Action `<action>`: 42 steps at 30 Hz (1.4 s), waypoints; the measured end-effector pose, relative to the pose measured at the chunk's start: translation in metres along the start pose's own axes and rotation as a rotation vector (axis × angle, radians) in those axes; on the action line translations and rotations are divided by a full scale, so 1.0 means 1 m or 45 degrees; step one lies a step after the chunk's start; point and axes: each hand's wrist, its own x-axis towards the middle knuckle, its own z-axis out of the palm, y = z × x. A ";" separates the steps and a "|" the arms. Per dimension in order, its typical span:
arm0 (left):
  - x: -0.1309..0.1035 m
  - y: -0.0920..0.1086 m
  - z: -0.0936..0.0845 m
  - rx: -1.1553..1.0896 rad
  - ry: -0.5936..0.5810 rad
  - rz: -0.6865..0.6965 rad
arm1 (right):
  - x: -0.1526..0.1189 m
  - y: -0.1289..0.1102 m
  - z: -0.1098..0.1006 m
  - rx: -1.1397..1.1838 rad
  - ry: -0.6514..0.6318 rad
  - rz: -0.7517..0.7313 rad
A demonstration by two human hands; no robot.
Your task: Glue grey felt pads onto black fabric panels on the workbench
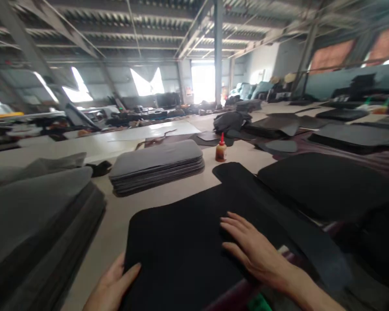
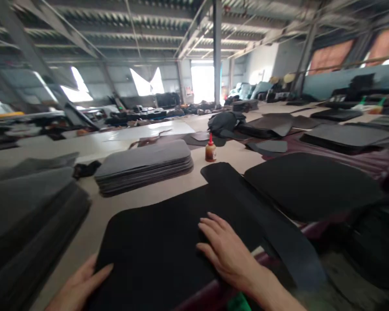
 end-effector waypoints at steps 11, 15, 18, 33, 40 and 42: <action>0.015 0.002 -0.039 0.160 0.422 0.010 | -0.006 0.038 0.023 -0.501 0.046 -0.122; 0.021 -0.008 -0.045 0.414 0.471 0.167 | 0.008 0.038 0.023 -0.514 0.006 -0.150; 0.025 -0.008 -0.041 0.715 0.600 0.270 | 0.009 0.049 0.023 -0.516 0.013 -0.157; -0.025 0.048 0.092 1.286 -0.256 0.872 | 0.082 0.095 -0.036 -0.047 -0.031 -0.108; 0.020 -0.002 0.120 1.452 -0.276 1.286 | 0.201 0.135 -0.030 0.572 0.271 0.474; 0.030 -0.022 0.125 1.551 -0.095 1.435 | 0.225 0.154 -0.026 0.559 0.480 0.575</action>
